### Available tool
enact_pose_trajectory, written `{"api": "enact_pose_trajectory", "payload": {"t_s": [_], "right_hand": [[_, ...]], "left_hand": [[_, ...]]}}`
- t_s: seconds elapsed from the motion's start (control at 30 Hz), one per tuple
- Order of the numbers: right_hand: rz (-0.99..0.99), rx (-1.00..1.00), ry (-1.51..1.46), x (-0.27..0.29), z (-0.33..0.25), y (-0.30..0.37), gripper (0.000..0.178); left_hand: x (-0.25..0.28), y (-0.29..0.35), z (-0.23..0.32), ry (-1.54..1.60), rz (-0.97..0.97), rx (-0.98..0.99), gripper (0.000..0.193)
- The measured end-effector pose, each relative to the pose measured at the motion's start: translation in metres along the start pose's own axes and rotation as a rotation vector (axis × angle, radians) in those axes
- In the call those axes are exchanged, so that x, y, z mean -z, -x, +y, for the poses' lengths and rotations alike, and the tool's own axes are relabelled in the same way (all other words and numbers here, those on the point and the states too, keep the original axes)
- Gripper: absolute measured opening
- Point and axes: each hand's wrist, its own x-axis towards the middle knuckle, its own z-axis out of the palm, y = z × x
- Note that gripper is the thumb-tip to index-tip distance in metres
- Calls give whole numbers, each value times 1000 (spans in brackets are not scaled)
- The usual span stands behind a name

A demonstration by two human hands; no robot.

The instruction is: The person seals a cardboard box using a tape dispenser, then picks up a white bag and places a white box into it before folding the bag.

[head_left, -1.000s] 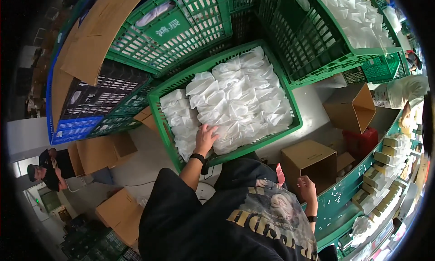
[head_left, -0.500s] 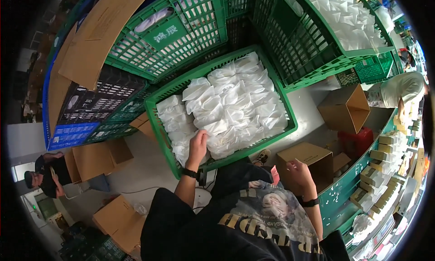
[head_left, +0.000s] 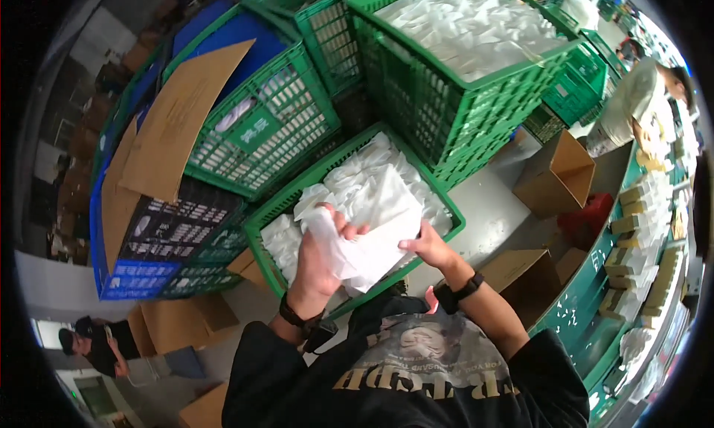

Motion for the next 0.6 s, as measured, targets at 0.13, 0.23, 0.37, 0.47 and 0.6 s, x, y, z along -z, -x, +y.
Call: {"api": "enact_pose_trajectory", "payload": {"t_s": [0.13,0.23,0.37,0.47,0.6], "right_hand": [[232,37,22,-7,-58,29,81],[364,63,125,-8,-87,52,80],[514,159,211,3,-88,78,78],[592,333,205,12,-72,94,79],[435,584,-206,4,-71,107,82]], "left_hand": [[18,-37,5,-59,-109,-61,21],[34,-53,-6,-53,-270,-50,27],[44,-44,-48,-486,-217,13,48],[13,-30,-79,-986,-419,115,53],[-25,-33,-101,-1396,-677,-739,50]]}}
